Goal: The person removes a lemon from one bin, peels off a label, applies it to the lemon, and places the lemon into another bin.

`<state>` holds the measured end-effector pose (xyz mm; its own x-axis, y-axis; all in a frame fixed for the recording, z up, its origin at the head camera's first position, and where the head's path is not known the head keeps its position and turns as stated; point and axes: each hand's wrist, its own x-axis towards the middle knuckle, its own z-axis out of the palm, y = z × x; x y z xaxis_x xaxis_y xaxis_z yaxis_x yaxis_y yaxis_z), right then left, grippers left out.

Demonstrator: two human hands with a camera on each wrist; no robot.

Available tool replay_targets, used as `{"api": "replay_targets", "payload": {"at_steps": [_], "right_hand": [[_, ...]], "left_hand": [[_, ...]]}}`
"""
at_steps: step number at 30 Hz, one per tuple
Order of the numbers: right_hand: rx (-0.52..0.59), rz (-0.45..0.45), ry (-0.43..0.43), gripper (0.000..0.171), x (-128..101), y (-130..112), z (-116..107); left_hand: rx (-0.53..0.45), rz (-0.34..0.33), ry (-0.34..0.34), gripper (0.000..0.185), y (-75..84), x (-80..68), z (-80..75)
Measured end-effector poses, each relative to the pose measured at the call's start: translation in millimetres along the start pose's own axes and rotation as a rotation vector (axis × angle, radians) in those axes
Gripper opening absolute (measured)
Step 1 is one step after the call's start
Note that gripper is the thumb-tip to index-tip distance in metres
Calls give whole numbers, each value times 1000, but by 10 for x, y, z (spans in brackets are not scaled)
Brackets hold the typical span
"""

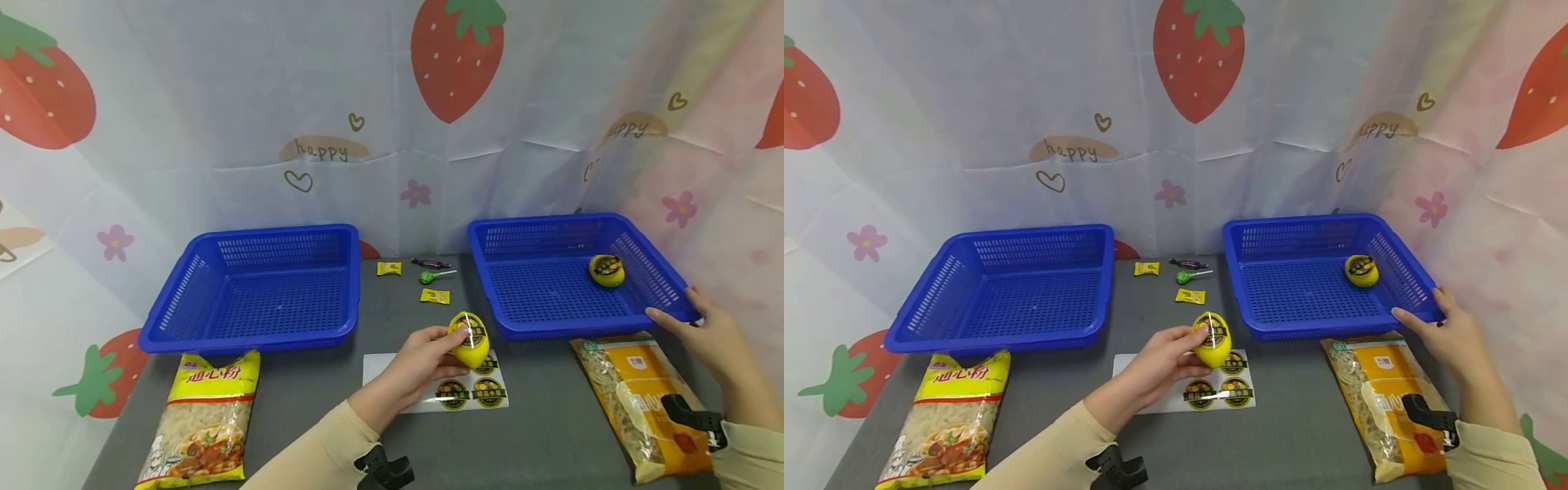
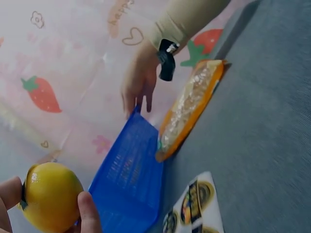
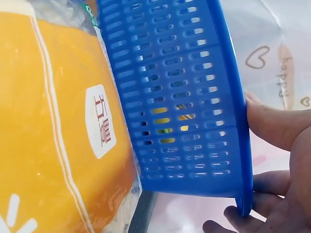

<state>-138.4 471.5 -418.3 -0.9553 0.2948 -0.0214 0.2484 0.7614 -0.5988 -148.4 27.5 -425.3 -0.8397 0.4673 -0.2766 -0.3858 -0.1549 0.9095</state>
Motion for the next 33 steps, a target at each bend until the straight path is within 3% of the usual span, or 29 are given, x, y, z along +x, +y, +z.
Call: {"api": "replay_targets", "payload": {"at_steps": [7,15,22,33], "right_hand": [[27,-34,-25,97,19,-46,22],[30,-35,-62,98,64,-75,49],[41,-44,-71,96,78,-58,51],[23,-34,-63,96,91,-9,9]], "left_hand": [[-21,-26,-10,50,83,291,234],[-45,55,20,46,180,496,351],[-41,62,47,61,152,402,273],[-3,129,17,58,146,58,-128]]}}
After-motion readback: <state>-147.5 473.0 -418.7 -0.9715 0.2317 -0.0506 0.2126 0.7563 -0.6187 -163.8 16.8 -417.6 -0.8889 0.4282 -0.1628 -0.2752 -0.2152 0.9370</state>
